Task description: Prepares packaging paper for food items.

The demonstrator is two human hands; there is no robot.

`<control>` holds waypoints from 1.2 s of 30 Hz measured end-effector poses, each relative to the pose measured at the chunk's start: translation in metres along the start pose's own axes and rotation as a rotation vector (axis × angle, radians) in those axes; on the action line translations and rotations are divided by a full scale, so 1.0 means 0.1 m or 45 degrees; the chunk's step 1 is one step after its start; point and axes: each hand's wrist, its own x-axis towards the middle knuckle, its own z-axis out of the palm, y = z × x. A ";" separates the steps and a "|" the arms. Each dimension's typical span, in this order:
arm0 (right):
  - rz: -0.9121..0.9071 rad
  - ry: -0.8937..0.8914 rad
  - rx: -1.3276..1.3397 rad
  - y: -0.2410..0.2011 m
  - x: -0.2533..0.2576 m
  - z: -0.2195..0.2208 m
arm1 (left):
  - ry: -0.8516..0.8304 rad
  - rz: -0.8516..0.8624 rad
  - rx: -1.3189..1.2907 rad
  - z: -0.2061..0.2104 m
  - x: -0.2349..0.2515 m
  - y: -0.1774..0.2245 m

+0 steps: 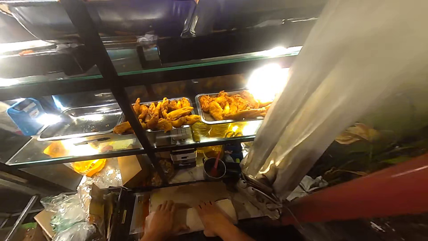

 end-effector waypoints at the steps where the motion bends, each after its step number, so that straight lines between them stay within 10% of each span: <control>1: 0.000 -0.041 0.017 0.03 0.05 -0.05 | 0.084 0.083 0.049 0.11 -0.04 0.04; 7: 0.025 -0.266 0.052 0.10 0.18 -0.31 | 0.102 0.123 0.037 0.27 0.11 0.05; 14: 0.023 0.286 0.006 -0.04 -0.01 -0.05 | -0.272 0.148 -0.199 -0.20 0.52 -0.21; 16: 0.079 0.141 0.000 -0.03 0.09 -0.18 | -0.280 0.109 -0.166 -0.26 0.55 -0.16; 23: 0.088 -0.223 0.092 0.16 0.60 -0.70 | 0.213 0.007 -0.016 -0.01 0.35 0.07; 30: -0.041 0.323 -0.040 -0.12 0.52 -0.14 | 0.024 0.011 -0.064 -0.21 0.66 -0.08; 36: -0.026 0.072 -0.015 0.07 0.65 -0.60 | 0.806 -0.550 -0.960 0.16 -0.02 0.42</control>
